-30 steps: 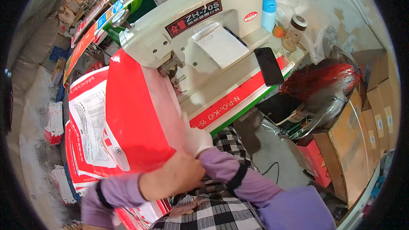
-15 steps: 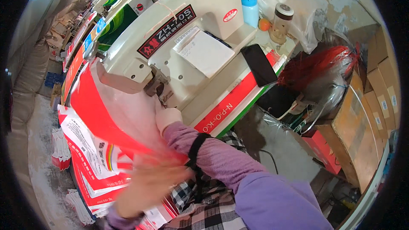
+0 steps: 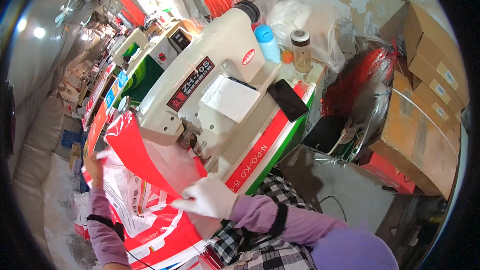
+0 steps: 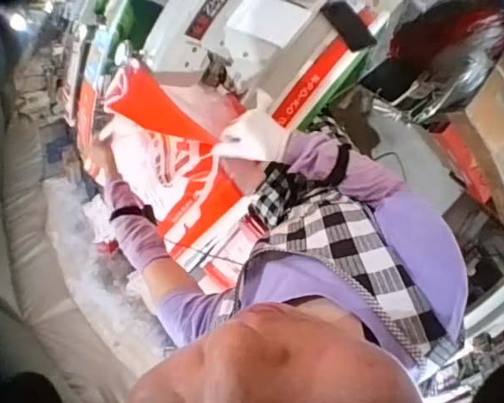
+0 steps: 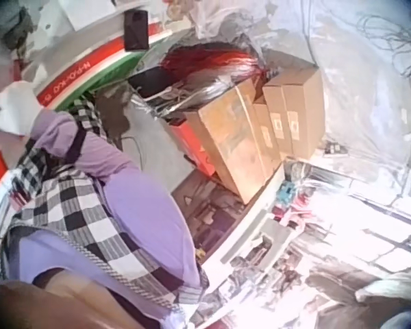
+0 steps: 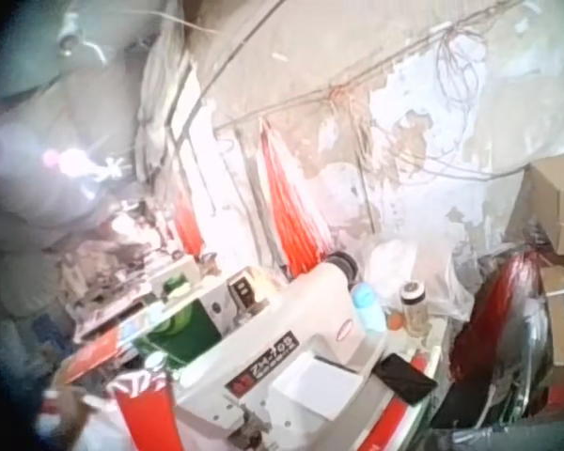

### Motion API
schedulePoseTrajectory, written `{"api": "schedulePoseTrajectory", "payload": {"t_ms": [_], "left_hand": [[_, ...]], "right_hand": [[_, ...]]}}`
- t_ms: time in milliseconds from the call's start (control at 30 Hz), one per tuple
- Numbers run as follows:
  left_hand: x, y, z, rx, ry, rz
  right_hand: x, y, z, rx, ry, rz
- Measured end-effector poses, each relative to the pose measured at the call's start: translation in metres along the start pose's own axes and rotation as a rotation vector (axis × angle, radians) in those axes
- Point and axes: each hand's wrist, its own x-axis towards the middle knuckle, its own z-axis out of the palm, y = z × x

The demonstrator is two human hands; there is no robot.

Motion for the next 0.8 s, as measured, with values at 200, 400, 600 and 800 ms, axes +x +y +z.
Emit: {"api": "schedulePoseTrajectory", "payload": {"t_ms": [200, 400, 600, 800], "left_hand": [[0.041, -0.017, -0.195, 0.375, 0.072, 0.537], [-0.225, -0.082, -0.211, 0.212, -0.502, -0.19], [-0.119, 0.275, -0.255, -0.912, -0.484, -0.292], [-0.139, 0.397, -0.017, -1.585, -0.743, -0.426]], "right_hand": [[0.02, 0.029, 0.037, -0.402, 0.146, -0.407], [-0.086, 0.02, 0.055, -0.024, -0.048, -0.235], [-0.091, 0.048, 0.057, 0.159, -0.47, -0.089], [-0.116, 0.096, 0.036, -0.182, -0.479, -0.295]]}}
